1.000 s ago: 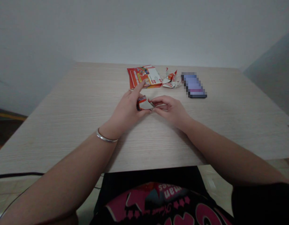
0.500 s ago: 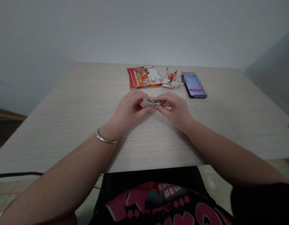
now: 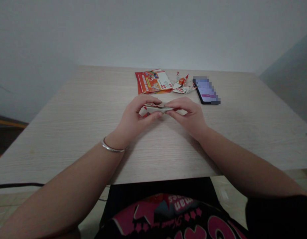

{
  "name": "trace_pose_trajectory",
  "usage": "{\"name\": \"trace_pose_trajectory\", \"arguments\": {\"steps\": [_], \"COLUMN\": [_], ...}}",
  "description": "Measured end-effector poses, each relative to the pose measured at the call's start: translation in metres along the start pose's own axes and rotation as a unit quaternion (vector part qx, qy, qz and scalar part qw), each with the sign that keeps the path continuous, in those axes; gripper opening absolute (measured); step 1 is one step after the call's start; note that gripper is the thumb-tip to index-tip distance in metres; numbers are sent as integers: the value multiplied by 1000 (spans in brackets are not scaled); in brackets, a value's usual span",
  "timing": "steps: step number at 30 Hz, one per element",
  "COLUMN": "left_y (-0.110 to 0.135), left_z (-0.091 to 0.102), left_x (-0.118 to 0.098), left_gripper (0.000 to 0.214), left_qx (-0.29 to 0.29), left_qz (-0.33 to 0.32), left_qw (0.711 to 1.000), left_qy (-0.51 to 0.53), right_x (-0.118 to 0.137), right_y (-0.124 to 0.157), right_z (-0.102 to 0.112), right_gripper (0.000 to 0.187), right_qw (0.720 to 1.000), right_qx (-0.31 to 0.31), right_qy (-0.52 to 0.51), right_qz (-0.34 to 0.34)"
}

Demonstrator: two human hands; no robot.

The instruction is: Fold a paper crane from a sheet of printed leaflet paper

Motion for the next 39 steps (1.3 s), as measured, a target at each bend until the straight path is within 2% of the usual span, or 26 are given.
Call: {"name": "trace_pose_trajectory", "arguments": {"steps": [3, 7, 12, 18, 21, 28, 34, 39], "left_y": [2, 3, 2, 3, 3, 1, -1, -3], "left_z": [0, -1, -1, 0, 0, 2, 3, 3], "left_x": [-3, -2, -4, -8, -9, -9, -17, -19], "left_gripper": [22, 16, 15, 18, 14, 8, 11, 14], "left_qx": [-18, -33, -13, -78, -89, -35, 22, 28], "left_qz": [22, 36, 21, 22, 14, 20, -43, -15], "left_qw": [1000, 999, 1000, 996, 994, 988, 979, 978], "left_qy": [-11, -10, -18, -49, -60, -149, -197, -205], "right_x": [5, 9, 8, 8, 8, 8, 11, 15], "right_y": [-3, -5, -4, -4, -4, -4, -6, -4], "right_z": [4, 6, 6, 6, 6, 7, 7, 7], "right_gripper": [12, 14, 8, 8, 8, 10, 7, 5], "right_qw": [997, 993, 994, 993, 994, 991, 990, 989], "right_qx": [-21, -41, -40, -45, -43, -61, -37, -48], "right_qy": [52, 62, 59, 57, 66, 68, 92, 102], "right_qz": [51, 96, 80, 89, 79, 101, 100, 97]}}
Point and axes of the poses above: each hand's wrist, its own y-axis away from the middle knuckle, its own z-axis out of the back of the hand, x = y × z, the point moved 2 cm from there along -y, towards the middle knuckle, and after that the axes turned 7 degrees about y, right-handed, at the moved point
